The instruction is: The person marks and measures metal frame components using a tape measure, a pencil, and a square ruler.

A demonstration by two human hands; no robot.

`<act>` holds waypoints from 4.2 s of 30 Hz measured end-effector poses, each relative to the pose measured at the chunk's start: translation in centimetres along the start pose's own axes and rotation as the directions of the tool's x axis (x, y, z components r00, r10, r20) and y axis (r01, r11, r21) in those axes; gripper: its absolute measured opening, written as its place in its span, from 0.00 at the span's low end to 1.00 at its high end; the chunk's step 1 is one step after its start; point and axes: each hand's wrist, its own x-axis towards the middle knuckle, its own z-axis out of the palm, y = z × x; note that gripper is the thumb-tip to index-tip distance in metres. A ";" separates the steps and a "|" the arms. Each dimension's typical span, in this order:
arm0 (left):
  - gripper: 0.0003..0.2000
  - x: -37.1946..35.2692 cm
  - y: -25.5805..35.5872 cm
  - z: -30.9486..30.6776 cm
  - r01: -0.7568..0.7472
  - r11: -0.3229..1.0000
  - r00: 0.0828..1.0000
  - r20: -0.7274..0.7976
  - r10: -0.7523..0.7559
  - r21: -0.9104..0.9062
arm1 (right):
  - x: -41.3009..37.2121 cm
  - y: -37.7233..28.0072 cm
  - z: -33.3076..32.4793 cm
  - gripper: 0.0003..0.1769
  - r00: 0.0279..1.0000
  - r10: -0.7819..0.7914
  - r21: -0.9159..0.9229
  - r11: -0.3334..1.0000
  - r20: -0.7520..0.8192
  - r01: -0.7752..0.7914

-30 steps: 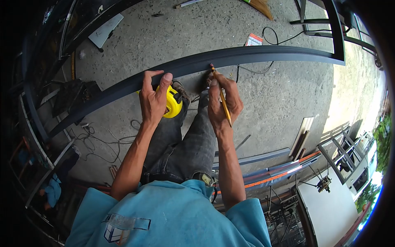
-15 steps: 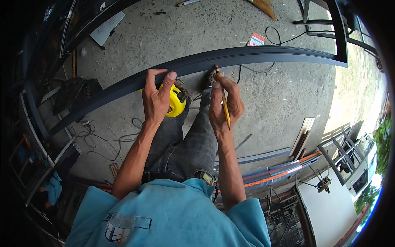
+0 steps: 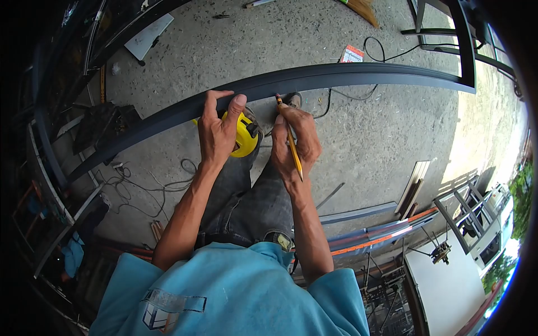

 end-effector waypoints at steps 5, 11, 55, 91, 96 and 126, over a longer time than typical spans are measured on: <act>0.29 0.1 0.4 -0.3 0.053 0.999 0.998 0.024 -0.053 -0.008 | 1.4 -0.3 0.7 0.07 1.000 0.021 0.039 0.999 0.007 -0.021; 0.29 0.0 0.1 -0.1 -0.029 1.000 0.999 -0.040 0.029 -0.001 | 1.0 -0.3 -0.1 0.06 0.999 0.014 0.019 1.000 0.034 -0.014; 0.26 -0.2 -0.1 -0.2 0.062 0.998 0.998 0.021 -0.062 -0.017 | 0.6 -0.8 0.2 0.09 0.999 -0.046 0.100 0.994 -0.024 0.049; 0.51 11.1 16.8 6.0 0.154 0.978 0.560 0.828 0.030 -0.139 | 24.2 -2.3 -13.4 0.18 0.393 0.057 0.101 0.923 0.918 -0.371; 0.17 23.9 19.7 0.9 0.028 0.996 0.782 0.618 -0.075 0.085 | 48.3 3.1 -20.0 0.13 0.714 0.197 0.201 0.879 0.672 -0.432; 0.13 49.1 17.7 -13.1 -0.075 0.703 0.969 0.217 -0.115 0.708 | 53.5 2.7 -10.1 0.35 0.911 0.284 0.516 0.755 0.300 -0.405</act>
